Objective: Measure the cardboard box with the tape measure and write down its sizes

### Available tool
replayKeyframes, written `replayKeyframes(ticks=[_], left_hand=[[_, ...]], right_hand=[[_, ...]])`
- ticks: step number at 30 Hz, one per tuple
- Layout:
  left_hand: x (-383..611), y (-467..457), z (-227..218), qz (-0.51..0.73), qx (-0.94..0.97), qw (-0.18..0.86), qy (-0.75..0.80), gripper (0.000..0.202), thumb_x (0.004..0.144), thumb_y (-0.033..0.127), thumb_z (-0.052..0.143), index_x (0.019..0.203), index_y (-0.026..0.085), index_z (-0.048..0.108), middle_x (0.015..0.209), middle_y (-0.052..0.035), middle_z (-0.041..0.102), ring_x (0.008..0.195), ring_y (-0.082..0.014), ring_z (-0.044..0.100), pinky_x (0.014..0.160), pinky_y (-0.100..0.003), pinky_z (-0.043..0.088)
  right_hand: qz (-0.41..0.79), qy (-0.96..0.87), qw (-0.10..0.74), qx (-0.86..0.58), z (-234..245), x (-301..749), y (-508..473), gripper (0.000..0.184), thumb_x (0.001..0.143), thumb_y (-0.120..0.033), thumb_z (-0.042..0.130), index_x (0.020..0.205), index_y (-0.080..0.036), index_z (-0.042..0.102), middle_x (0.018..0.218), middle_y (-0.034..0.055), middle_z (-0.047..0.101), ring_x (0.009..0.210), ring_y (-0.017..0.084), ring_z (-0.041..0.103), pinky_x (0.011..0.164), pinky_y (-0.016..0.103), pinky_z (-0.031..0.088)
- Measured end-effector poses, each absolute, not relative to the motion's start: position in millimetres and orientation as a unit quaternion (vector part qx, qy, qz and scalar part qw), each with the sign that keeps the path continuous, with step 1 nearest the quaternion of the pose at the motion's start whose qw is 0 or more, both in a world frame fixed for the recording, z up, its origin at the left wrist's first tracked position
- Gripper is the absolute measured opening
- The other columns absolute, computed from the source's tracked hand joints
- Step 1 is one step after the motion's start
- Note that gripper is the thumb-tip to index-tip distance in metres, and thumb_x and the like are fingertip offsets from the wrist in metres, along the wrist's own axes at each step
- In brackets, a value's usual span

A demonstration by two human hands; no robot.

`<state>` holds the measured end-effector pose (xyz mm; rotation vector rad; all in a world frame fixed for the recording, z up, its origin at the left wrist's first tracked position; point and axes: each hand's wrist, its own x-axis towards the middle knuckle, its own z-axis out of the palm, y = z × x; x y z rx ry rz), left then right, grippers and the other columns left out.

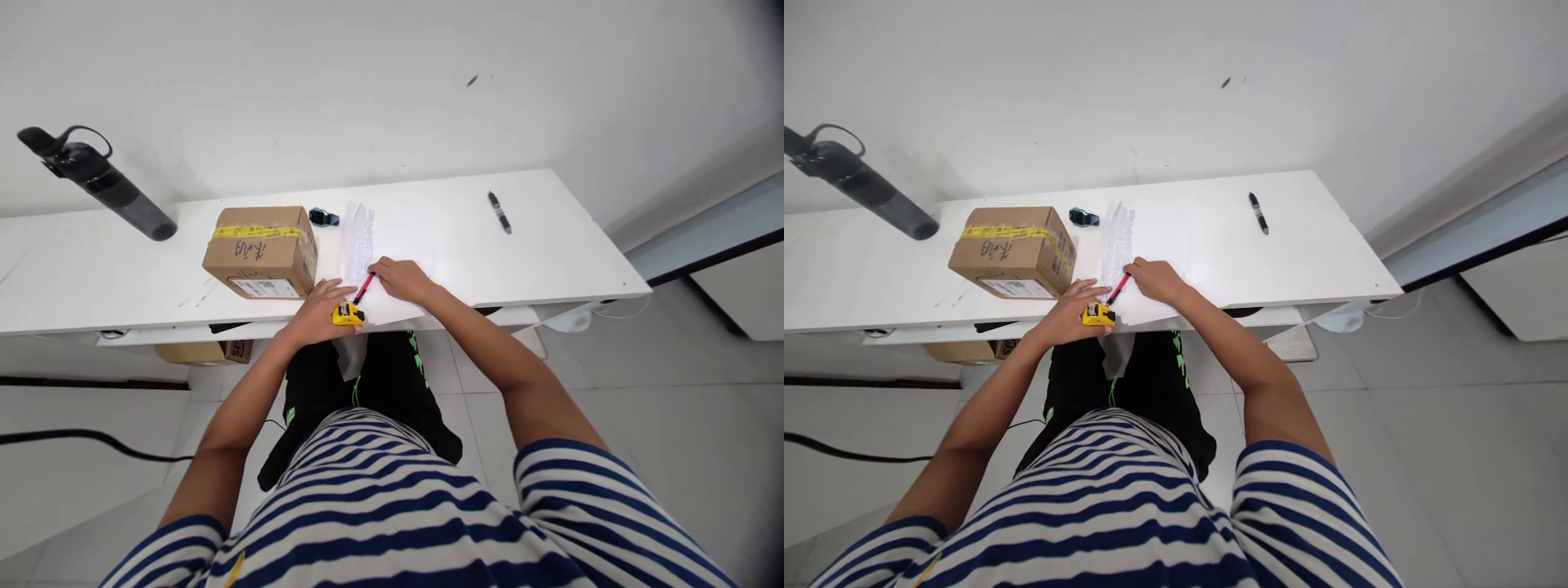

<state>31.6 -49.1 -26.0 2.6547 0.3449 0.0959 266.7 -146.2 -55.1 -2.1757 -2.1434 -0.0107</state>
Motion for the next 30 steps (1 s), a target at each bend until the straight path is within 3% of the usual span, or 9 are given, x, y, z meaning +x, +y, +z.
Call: replayKeyframes(ticks=[3,8,10,14,16,18,21,26,30], left_hand=[[22,-49,-33,0.063,0.969,0.203,0.128,0.047,0.075,0.065,0.072,0.092,0.021,0.073,0.15,-0.006,0.058,0.148,-0.0364,0.038,0.127,-0.057,0.021],[17,-55,-45,0.074,0.964,0.205,0.156,0.047,0.075,0.066,0.071,0.093,0.022,0.071,0.15,-0.0039,0.058,0.147,-0.0339,0.041,0.128,-0.056,0.021],[17,-56,-48,0.082,0.961,0.205,0.165,0.047,0.076,0.066,0.07,0.094,0.023,0.072,0.15,-0.0041,0.059,0.147,-0.0333,0.042,0.128,-0.057,0.02],[16,-56,-51,0.098,0.956,0.217,0.169,0.05,0.075,0.068,0.07,0.096,0.024,0.073,0.148,-0.0055,0.061,0.146,-0.0343,0.044,0.128,-0.059,0.021],[16,-55,-51,0.103,0.953,0.227,0.171,0.05,0.074,0.069,0.07,0.096,0.024,0.073,0.147,-0.0048,0.061,0.146,-0.0343,0.045,0.128,-0.059,0.021],[16,-55,-51,0.105,0.951,0.234,0.175,0.049,0.074,0.069,0.071,0.095,0.025,0.073,0.147,-0.0038,0.062,0.146,-0.0339,0.045,0.128,-0.059,0.021],[18,-55,-51,0.103,0.948,0.241,0.18,0.049,0.074,0.069,0.071,0.095,0.025,0.072,0.147,-0.0029,0.062,0.146,-0.0335,0.045,0.128,-0.058,0.02],[19,-55,-51,0.098,0.946,0.248,0.183,0.048,0.074,0.069,0.071,0.092,0.025,0.072,0.147,-0.0018,0.062,0.146,-0.0342,0.045,0.128,-0.058,0.02],[19,-56,-51,0.091,0.947,0.251,0.179,0.049,0.075,0.068,0.07,0.1,0.025,0.072,0.148,-0.001,0.06,0.147,-0.0335,0.043,0.129,-0.057,0.018]], right_hand=[[-0.023,-0.712,-0.002,-0.702,-49,281,-134,0.047,0.1,-0.02,0.033,0.143,-0.019,0.053,0.125,0.0148,0.065,0.077,0.02,0.062,0.059,0.031,0.027],[-0.029,-0.753,-0.079,-0.652,-40,299,-121,0.053,0.094,-0.011,0.038,0.146,-0.019,0.05,0.121,0.0164,0.069,0.074,0.021,0.063,0.062,0.031,0.029],[-0.024,-0.74,0.005,-0.672,-40,295,-124,0.046,0.096,-0.014,0.038,0.139,-0.016,0.055,0.113,0.015,0.072,0.076,0.022,0.063,0.064,0.031,0.032],[0.065,-0.603,0.332,-0.723,-47,268,-135,0.031,0.096,-0.045,0.052,0.103,-0.018,0.066,0.084,0.0056,0.071,0.072,0.019,0.061,0.067,0.03,0.04],[0.146,-0.533,0.452,-0.7,-53,253,-137,0.042,0.092,-0.06,0.053,0.079,-0.021,0.062,0.074,0.0022,0.065,0.071,0.017,0.059,0.067,0.029,0.042],[0.222,-0.482,0.52,-0.669,-58,244,-137,0.051,0.094,-0.067,0.042,0.077,-0.022,0.059,0.066,-0.0007,0.058,0.065,0.015,0.055,0.064,0.029,0.042],[0.262,-0.453,0.555,-0.647,-63,239,-136,0.052,0.097,-0.066,0.032,0.084,-0.023,0.059,0.06,-0.0035,0.052,0.059,0.014,0.05,0.062,0.029,0.04],[0.193,-0.467,0.502,-0.702,-62,237,-136,0.046,0.09,-0.052,0.053,0.057,-0.025,0.035,0.057,-0.0023,0.048,0.059,0.014,0.048,0.063,0.031,0.036],[0.199,-0.446,0.488,-0.724,-62,236,-136,0.045,0.088,-0.045,0.055,0.055,-0.025,0.033,0.054,-0.0031,0.044,0.058,0.014,0.044,0.061,0.031,0.034]])
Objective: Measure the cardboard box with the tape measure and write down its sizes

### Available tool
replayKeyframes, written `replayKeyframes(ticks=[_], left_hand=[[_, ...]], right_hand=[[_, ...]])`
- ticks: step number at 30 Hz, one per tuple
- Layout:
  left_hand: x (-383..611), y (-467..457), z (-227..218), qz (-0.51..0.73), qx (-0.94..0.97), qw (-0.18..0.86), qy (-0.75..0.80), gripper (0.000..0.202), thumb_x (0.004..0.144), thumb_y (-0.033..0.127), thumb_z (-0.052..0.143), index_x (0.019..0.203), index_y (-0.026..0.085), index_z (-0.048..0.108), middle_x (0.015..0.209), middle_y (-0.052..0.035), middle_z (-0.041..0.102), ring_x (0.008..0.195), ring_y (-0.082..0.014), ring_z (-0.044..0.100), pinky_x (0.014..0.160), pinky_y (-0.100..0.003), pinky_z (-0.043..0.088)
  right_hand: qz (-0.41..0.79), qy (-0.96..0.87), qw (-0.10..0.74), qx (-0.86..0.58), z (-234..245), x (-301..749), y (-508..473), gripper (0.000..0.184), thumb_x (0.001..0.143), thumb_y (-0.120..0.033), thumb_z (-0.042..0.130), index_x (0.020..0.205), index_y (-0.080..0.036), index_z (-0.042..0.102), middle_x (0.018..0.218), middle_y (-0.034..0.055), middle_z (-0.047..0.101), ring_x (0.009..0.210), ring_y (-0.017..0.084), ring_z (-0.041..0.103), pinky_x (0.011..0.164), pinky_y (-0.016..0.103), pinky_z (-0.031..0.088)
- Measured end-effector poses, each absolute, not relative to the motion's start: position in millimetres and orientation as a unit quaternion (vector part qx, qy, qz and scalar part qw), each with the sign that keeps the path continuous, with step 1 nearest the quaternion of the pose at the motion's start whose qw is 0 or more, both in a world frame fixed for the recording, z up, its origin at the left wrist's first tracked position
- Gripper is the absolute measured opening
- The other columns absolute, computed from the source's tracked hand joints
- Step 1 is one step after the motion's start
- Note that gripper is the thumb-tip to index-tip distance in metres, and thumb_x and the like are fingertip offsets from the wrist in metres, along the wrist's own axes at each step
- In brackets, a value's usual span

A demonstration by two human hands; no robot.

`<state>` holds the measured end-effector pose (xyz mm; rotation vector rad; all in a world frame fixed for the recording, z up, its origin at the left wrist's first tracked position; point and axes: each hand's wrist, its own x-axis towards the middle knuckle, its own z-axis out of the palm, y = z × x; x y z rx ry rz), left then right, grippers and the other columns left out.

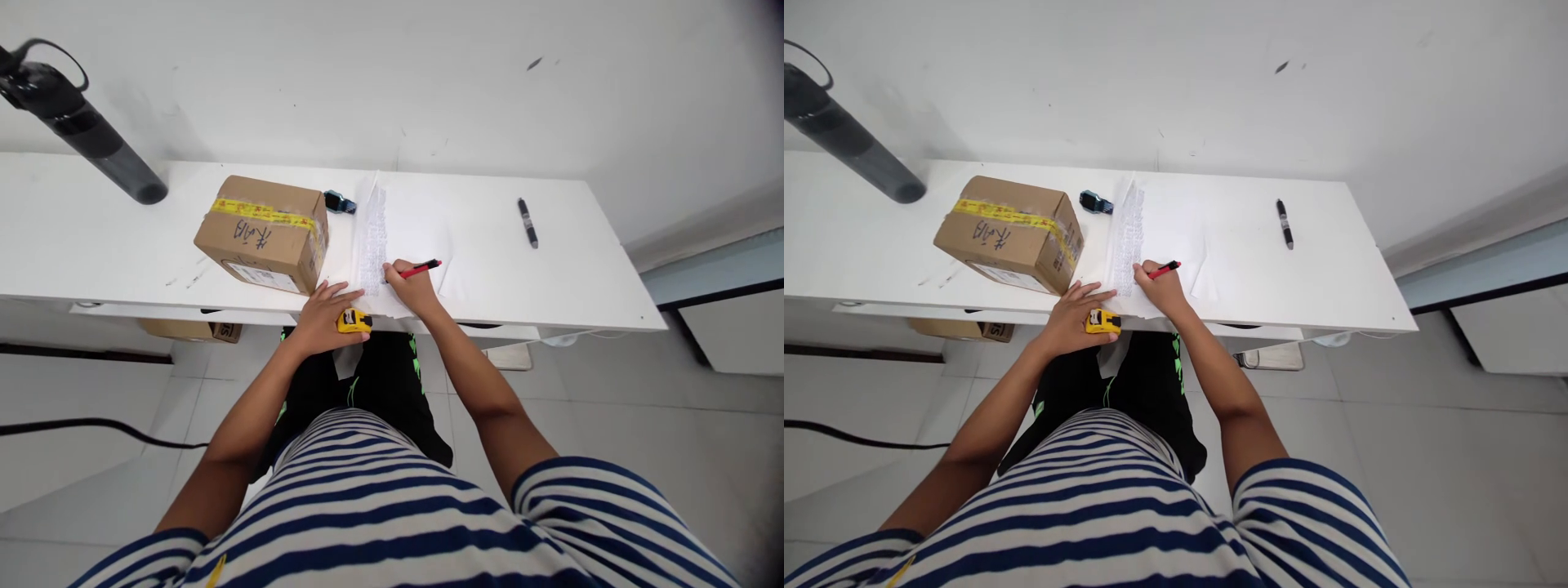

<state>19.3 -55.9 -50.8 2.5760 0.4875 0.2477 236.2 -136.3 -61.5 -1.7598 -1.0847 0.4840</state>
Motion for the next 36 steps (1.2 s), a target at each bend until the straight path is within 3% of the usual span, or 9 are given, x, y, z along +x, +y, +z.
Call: replayKeyframes(ticks=[7,15,19,24,29,36], left_hand=[[19.1,-55.5,-54.1,0.097,0.946,0.253,0.179,0.052,0.075,0.068,0.07,0.103,0.025,0.074,0.147,-0.0015,0.061,0.147,-0.033,0.044,0.13,-0.055,0.018],[19.2,-56.8,-56.4,0.112,0.943,0.258,0.178,0.048,0.073,0.065,0.073,0.101,0.026,0.075,0.146,-0.0017,0.063,0.146,-0.033,0.045,0.131,-0.055,0.017],[18.9,-56.8,-57.8,0.114,0.943,0.256,0.178,0.049,0.074,0.066,0.073,0.101,0.026,0.076,0.146,-0.0017,0.062,0.146,-0.033,0.045,0.13,-0.055,0.017],[18.7,-55.2,-59.6,0.115,0.942,0.264,0.172,0.053,0.072,0.066,0.074,0.106,0.026,0.075,0.146,-0.0017,0.063,0.147,-0.0335,0.045,0.13,-0.055,0.016],[19.3,-54.8,-58.5,0.109,0.945,0.257,0.173,0.048,0.072,0.067,0.074,0.096,0.025,0.076,0.147,-0.0018,0.062,0.147,-0.0337,0.044,0.13,-0.055,0.017],[19.4,-55.7,-57.5,0.116,0.941,0.267,0.174,0.048,0.071,0.066,0.075,0.096,0.026,0.075,0.146,-0.0018,0.063,0.146,-0.0338,0.045,0.13,-0.056,0.017]], right_hand=[[0.233,-0.438,0.491,-0.716,-60.4,236.3,-137.4,0.046,0.088,-0.044,0.058,0.055,-0.024,0.034,0.059,-0.0011,0.052,0.062,0.015,0.049,0.063,0.031,0.039],[0.209,-0.431,0.494,-0.725,-61.3,236.7,-137.9,0.046,0.086,-0.046,0.058,0.054,-0.025,0.033,0.054,-0.0031,0.042,0.058,0.013,0.041,0.06,0.031,0.036],[0.232,-0.437,0.492,-0.717,-58.7,235.7,-139.4,0.042,0.086,-0.049,0.057,0.056,-0.024,0.039,0.058,-0.0016,0.049,0.062,0.014,0.047,0.062,0.031,0.039],[0.225,-0.424,0.497,-0.723,-57.9,235.0,-140.6,0.041,0.086,-0.043,0.057,0.056,-0.025,0.037,0.055,-0.0035,0.04,0.06,0.014,0.042,0.06,0.031,0.036],[0.212,-0.432,0.499,-0.721,-59.0,235.3,-140.3,0.043,0.086,-0.043,0.057,0.055,-0.025,0.033,0.054,-0.0047,0.032,0.058,0.013,0.035,0.058,0.031,0.032],[0.223,-0.425,0.505,-0.718,-59.7,234.8,-141.1,0.043,0.085,-0.05,0.058,0.056,-0.025,0.037,0.055,-0.003,0.041,0.06,0.014,0.043,0.059,0.031,0.036]])
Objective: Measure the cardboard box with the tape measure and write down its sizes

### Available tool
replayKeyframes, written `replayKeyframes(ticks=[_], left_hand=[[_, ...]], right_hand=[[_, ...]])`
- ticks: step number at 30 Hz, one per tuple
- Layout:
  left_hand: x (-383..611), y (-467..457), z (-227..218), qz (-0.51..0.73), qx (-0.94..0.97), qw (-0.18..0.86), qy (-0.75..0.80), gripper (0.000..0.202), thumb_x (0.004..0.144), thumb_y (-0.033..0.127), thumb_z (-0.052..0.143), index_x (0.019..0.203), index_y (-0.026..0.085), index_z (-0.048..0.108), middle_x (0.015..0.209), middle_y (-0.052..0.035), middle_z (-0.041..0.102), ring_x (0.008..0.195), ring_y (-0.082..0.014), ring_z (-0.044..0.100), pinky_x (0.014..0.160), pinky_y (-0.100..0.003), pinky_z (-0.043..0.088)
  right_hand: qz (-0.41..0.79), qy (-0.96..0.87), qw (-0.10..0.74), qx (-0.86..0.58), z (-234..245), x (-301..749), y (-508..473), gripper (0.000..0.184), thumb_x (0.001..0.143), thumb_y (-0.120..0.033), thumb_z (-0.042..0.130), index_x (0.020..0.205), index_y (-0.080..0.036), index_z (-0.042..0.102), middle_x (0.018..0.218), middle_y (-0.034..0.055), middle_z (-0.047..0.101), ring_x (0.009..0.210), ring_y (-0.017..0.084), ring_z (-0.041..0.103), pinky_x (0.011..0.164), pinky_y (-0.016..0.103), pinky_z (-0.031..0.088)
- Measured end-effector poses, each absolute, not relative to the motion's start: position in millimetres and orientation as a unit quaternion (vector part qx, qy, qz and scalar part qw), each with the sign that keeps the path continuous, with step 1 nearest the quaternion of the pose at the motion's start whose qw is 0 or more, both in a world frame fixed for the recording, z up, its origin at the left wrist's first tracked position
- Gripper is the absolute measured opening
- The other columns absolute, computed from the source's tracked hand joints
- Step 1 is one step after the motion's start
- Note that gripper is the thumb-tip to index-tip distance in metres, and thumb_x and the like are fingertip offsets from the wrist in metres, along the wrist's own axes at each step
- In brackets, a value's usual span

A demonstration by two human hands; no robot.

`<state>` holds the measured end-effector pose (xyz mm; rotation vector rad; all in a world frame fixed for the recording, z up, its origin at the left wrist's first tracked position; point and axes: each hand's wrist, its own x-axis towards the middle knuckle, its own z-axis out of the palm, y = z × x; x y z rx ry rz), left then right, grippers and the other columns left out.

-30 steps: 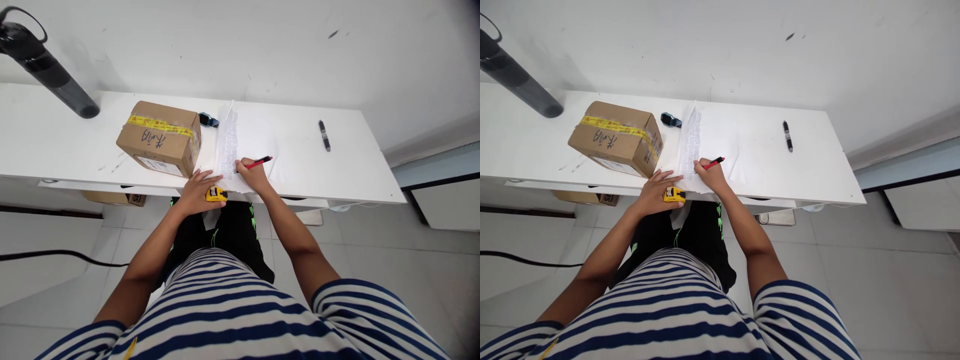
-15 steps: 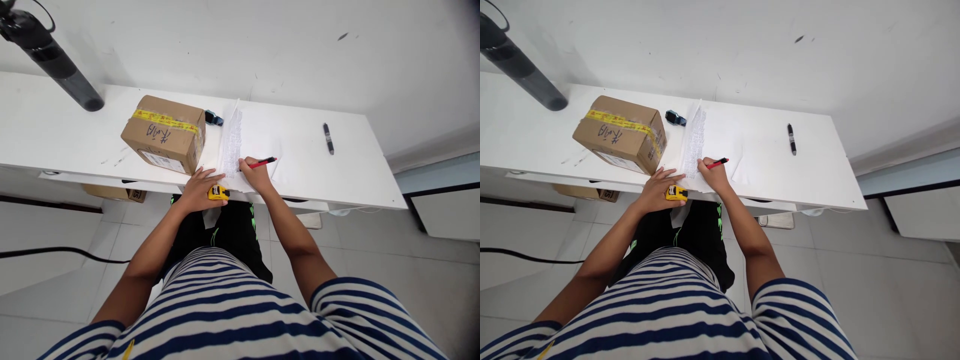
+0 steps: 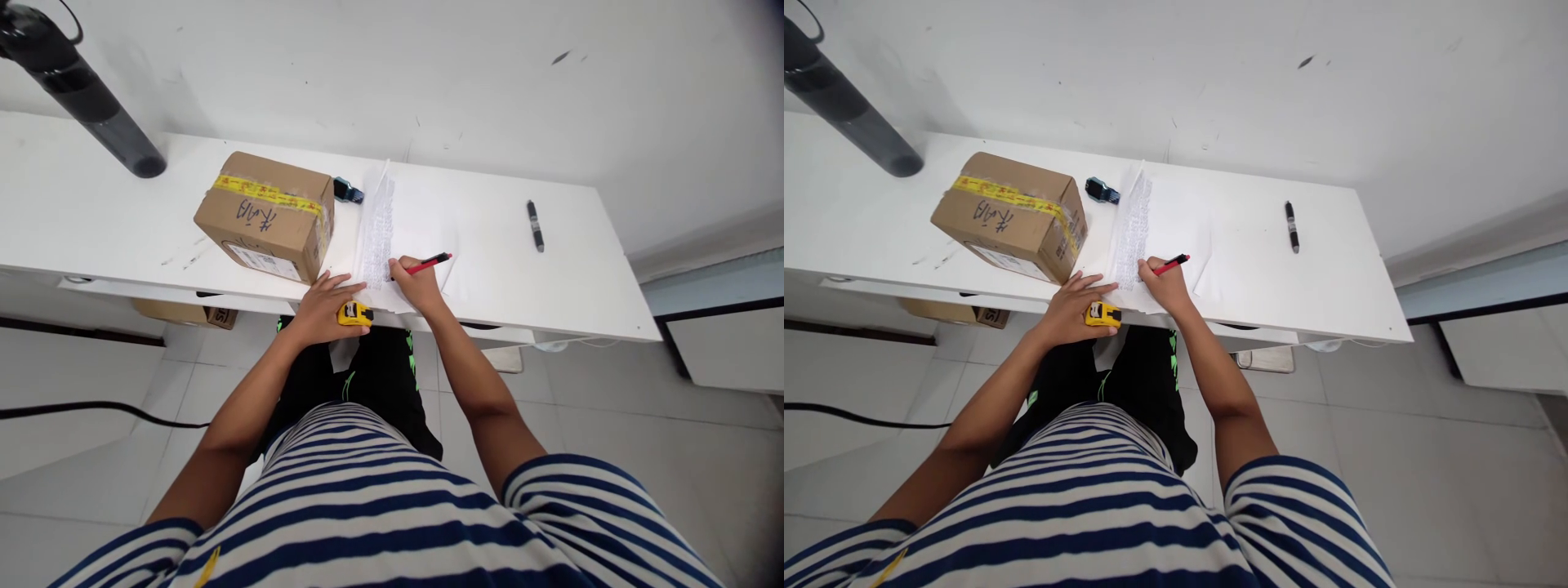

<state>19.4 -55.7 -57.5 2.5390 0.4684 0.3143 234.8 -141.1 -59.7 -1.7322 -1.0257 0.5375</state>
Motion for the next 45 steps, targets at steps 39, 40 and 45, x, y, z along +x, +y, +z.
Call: replayKeyframes(ticks=[39,40,45], left_hand=[[2,-60,-37,0.169,0.852,0.463,0.179,0.071,0.072,0.052,0.081,0.135,0.024,0.064,0.139,-0.0101,0.066,0.133,-0.0306,0.058,0.12,-0.051,0.038],[-4,-64,-31,0.201,0.824,0.503,0.164,0.073,0.072,0.051,0.082,0.137,0.023,0.062,0.141,-0.0121,0.064,0.131,-0.0307,0.06,0.113,-0.047,0.046],[-28,-87,8,0.405,0.756,0.511,0.055,0.053,0.072,0.06,0.081,0.104,0.02,0.07,0.146,-0.0154,0.059,0.129,-0.0321,0.06,0.109,-0.05,0.048]], right_hand=[[0.021,-0.351,0.381,-0.855,-66,248,-131,0.048,0.089,-0.019,0.04,0.132,-0.016,0.062,0.131,0.0197,0.056,0.105,0.028,0.065,0.085,0.043,0.054],[0.035,-0.347,0.381,-0.856,-61,249,-133,0.049,0.089,-0.017,0.038,0.132,-0.015,0.063,0.132,0.021,0.055,0.107,0.029,0.065,0.088,0.046,0.054],[0.143,-0.515,0.524,-0.663,-15,213,-156,0.052,0.096,-0.05,0.047,0.142,-0.026,0.048,0.137,0.0147,0.058,0.115,0.026,0.064,0.096,0.047,0.055]])
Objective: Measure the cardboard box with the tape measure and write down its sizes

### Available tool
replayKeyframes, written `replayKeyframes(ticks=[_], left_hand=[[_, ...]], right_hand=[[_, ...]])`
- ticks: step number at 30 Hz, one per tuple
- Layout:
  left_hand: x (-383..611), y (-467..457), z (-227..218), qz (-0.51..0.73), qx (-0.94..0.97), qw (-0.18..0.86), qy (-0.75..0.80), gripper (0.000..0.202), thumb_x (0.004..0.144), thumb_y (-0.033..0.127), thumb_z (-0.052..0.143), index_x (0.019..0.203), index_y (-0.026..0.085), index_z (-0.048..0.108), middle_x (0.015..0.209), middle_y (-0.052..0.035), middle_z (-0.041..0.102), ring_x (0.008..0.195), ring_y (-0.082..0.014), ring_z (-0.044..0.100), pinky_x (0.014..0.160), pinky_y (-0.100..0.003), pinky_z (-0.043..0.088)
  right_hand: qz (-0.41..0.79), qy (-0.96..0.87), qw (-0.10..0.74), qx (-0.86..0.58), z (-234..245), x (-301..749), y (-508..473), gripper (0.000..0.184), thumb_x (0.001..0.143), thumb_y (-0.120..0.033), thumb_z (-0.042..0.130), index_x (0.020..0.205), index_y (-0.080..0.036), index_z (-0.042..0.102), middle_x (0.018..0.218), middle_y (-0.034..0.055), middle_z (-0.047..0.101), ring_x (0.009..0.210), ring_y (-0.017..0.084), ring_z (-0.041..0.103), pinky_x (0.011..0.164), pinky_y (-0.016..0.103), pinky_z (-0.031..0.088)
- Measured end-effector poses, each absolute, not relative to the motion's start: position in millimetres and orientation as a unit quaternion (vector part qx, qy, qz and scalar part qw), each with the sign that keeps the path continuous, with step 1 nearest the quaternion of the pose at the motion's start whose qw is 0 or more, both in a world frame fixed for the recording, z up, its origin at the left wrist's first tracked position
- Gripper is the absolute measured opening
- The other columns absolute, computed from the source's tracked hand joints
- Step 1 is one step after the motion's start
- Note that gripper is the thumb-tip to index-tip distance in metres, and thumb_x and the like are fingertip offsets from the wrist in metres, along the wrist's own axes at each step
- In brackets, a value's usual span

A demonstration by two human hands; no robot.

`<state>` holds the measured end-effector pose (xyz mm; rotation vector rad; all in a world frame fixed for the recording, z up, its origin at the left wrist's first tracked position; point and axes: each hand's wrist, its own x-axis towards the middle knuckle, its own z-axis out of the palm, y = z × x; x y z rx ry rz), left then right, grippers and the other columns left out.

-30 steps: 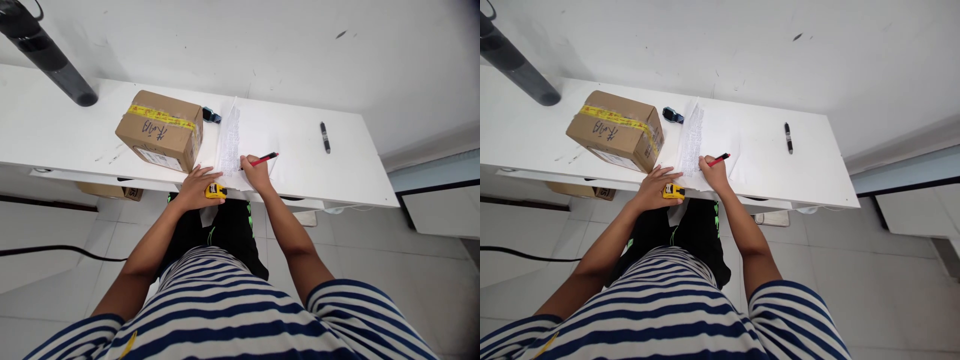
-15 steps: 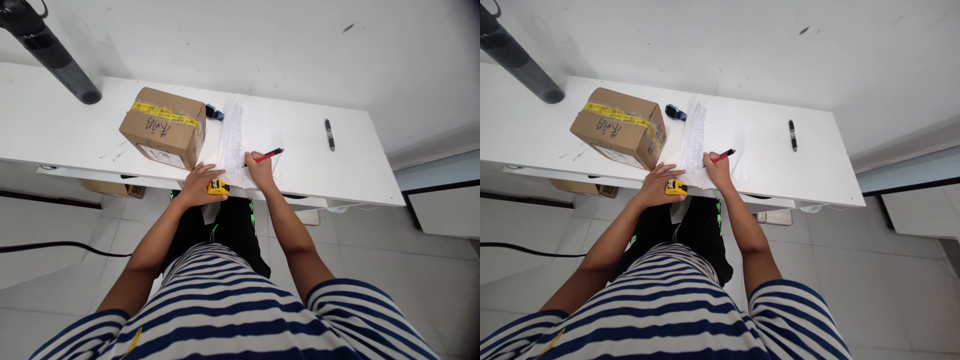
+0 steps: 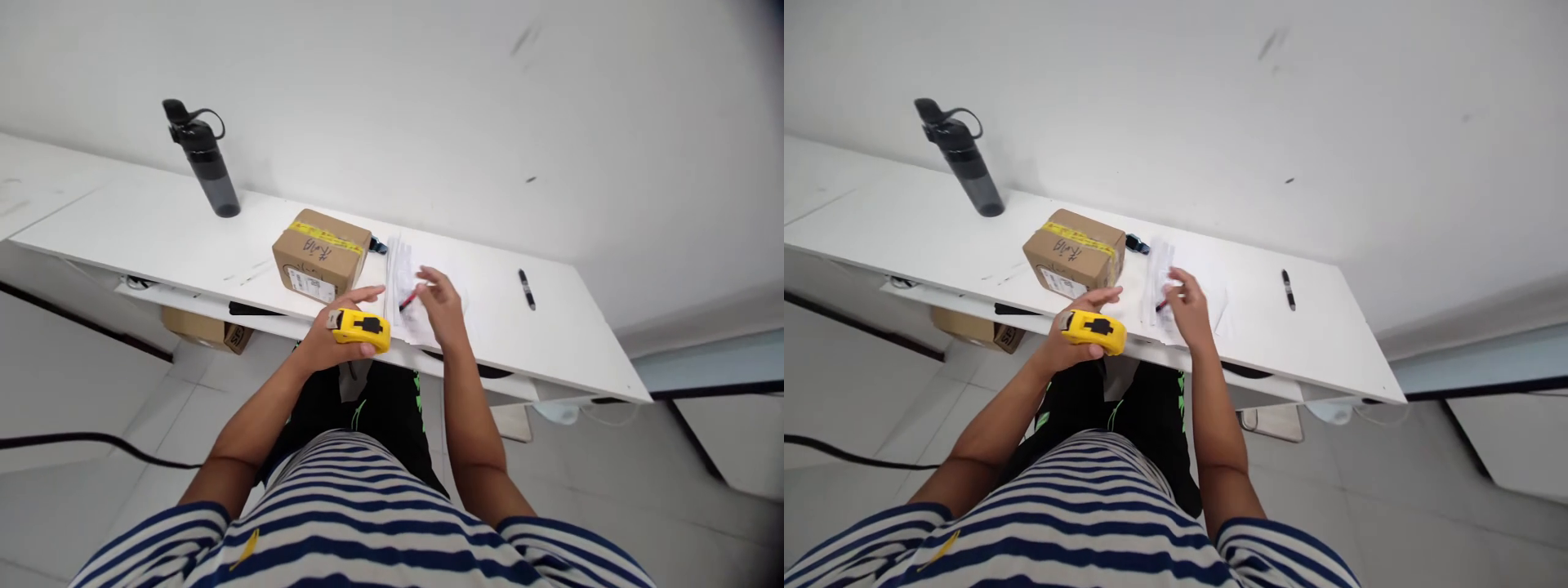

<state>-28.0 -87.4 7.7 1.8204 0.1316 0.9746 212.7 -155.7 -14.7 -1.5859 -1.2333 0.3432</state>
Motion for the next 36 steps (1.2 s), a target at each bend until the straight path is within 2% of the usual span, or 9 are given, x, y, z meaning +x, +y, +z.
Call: replayKeyframes(ticks=[3,6,10,14,17,20,26,30,36], left_hand=[[-28,-85,31,0.516,0.744,0.421,0.06,0.059,0.073,0.075,0.07,0.098,0.022,0.068,0.151,-0.0132,0.053,0.134,-0.0323,0.055,0.117,-0.054,0.04],[-27,-62,44,0.623,0.703,0.324,0.109,0.083,0.075,0.09,0.046,0.131,0.03,0.057,0.164,-0.0091,0.033,0.151,-0.0313,0.034,0.125,-0.052,0.029],[-45,-3,37,0.629,0.644,0.309,0.308,0.1,0.076,0.091,0.042,0.156,0.033,0.024,0.171,-0.009,0.015,0.161,-0.0311,0.004,0.13,-0.054,0.009],[-62,47,9,0.535,0.59,0.434,0.422,0.115,0.069,0.073,0.076,0.159,0.032,0.016,0.169,-0.0151,0.021,0.159,-0.0378,0.014,0.126,-0.06,0.02],[-62,60,-8,0.499,0.621,0.491,0.352,0.113,0.075,0.062,0.077,0.161,0.034,0.01,0.17,-0.0158,0.02,0.158,-0.0335,0.022,0.123,-0.055,0.031],[-60,60,-13,0.492,0.645,0.483,0.33,0.099,0.08,0.055,0.074,0.16,0.034,0.021,0.168,-0.0114,0.029,0.157,-0.0313,0.026,0.122,-0.05,0.034],[-63,58,-4,0.478,0.631,0.504,0.344,0.091,0.08,0.05,0.072,0.158,0.024,0.034,0.146,-0.0116,0.059,0.124,-0.0274,0.065,0.109,-0.043,0.051],[-60,55,-2,0.482,0.645,0.458,0.378,0.071,0.082,0.047,0.07,0.145,0.02,0.054,0.135,-0.0111,0.066,0.116,-0.0264,0.067,0.104,-0.042,0.054],[-58,53,-1,0.5,0.654,0.423,0.38,0.06,0.082,0.043,0.069,0.137,0.02,0.06,0.13,-0.0106,0.068,0.11,-0.0249,0.067,0.101,-0.041,0.055]], right_hand=[[0.286,-0.706,0.475,-0.44,15,157,-164,0.088,0.081,-0.067,0.067,0.153,-0.031,0.03,0.143,0.0125,0.056,0.128,0.029,0.059,0.102,0.047,0.054],[0.15,-0.688,0.543,-0.457,38,115,-146,0.073,0.087,-0.069,0.059,0.142,-0.028,0.037,0.139,0.0136,0.055,0.13,0.029,0.057,0.107,0.048,0.05],[0.133,-0.672,0.496,-0.534,75,115,-82,0.062,0.092,-0.069,0.049,0.134,-0.025,0.037,0.113,0.0111,0.064,0.1,0.028,0.067,0.084,0.046,0.057],[0.128,-0.748,0.29,-0.583,104,131,-9,0.049,0.093,-0.056,0.05,0.124,-0.019,0.044,0.103,0.0129,0.069,0.087,0.028,0.065,0.078,0.044,0.054],[0.095,-0.771,0.208,-0.595,110,127,24,0.051,0.094,-0.052,0.045,0.127,-0.014,0.043,0.108,0.0194,0.07,0.089,0.031,0.065,0.079,0.044,0.052],[0.083,-0.789,0.189,-0.579,107,116,39,0.056,0.096,-0.053,0.039,0.135,-0.012,0.038,0.113,0.0228,0.071,0.093,0.033,0.066,0.08,0.044,0.051],[0.086,-0.794,0.168,-0.577,101,116,41,0.061,0.096,-0.051,0.041,0.139,-0.008,0.036,0.114,0.0245,0.071,0.093,0.032,0.067,0.08,0.041,0.051],[0.103,-0.778,0.159,-0.599,102,137,15,0.06,0.096,-0.052,0.04,0.138,-0.009,0.037,0.109,0.021,0.071,0.086,0.031,0.066,0.073,0.039,0.05],[0.126,-0.733,0.172,-0.646,92,195,-67,0.062,0.094,-0.06,0.047,0.138,-0.016,0.038,0.097,0.0124,0.07,0.078,0.028,0.063,0.065,0.035,0.047]])
